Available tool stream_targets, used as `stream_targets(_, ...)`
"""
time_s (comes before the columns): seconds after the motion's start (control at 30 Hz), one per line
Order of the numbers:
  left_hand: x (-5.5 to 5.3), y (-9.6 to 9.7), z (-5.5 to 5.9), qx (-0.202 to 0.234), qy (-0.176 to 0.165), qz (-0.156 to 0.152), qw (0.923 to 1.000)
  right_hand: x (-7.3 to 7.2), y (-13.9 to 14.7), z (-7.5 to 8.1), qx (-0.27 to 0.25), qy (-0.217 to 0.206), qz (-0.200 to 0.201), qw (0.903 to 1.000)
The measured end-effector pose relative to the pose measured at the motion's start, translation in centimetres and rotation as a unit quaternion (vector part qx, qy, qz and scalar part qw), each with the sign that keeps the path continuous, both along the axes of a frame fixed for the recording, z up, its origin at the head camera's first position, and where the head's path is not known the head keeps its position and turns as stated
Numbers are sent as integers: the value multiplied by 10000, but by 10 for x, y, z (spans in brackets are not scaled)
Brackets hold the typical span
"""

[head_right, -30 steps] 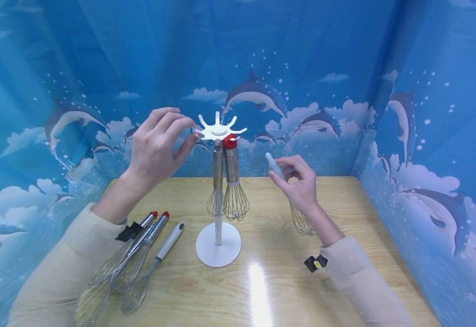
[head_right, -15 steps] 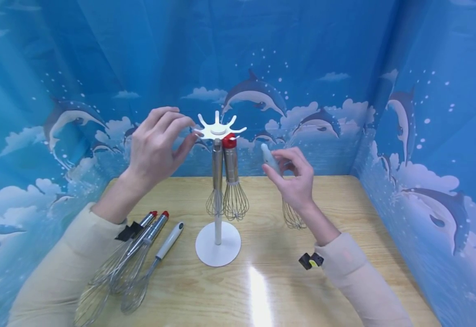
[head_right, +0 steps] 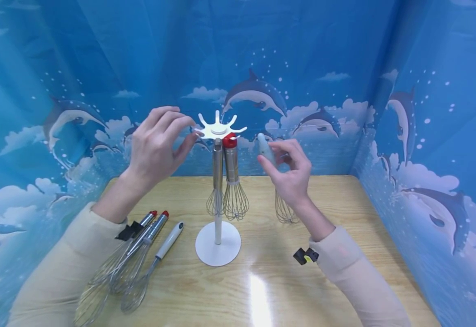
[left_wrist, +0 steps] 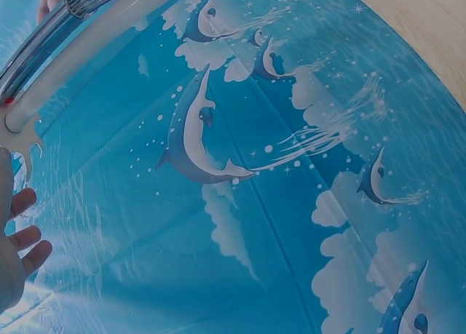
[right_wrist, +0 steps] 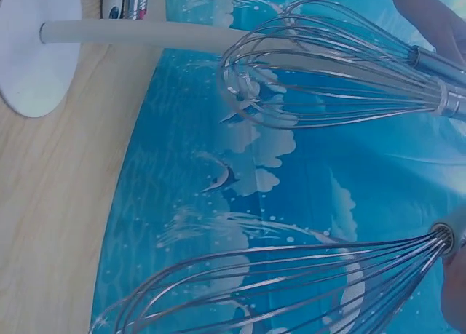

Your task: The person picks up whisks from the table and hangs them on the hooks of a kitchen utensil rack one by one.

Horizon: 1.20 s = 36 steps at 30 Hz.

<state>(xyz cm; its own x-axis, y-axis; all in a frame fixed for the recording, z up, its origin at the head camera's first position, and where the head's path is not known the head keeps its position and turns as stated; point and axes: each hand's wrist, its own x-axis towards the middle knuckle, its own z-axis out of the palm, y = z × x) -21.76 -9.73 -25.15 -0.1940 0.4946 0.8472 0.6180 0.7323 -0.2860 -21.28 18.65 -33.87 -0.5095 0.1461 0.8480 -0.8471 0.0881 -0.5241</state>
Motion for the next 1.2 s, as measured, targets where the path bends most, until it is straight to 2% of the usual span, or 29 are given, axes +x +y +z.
stream_targets(0.4,-1,0,0,32,-8,-27,10000,0,-11,12,-69,150,-114,9998)
stream_targets(0.73,-1,0,0,34,-9,-29,10000,-2,-17,19,-138,293,-46,9995)
stream_targets(1.2,-1,0,-1,32,-16,-14,10000,-4,-22,23,-92,224,-34,9997)
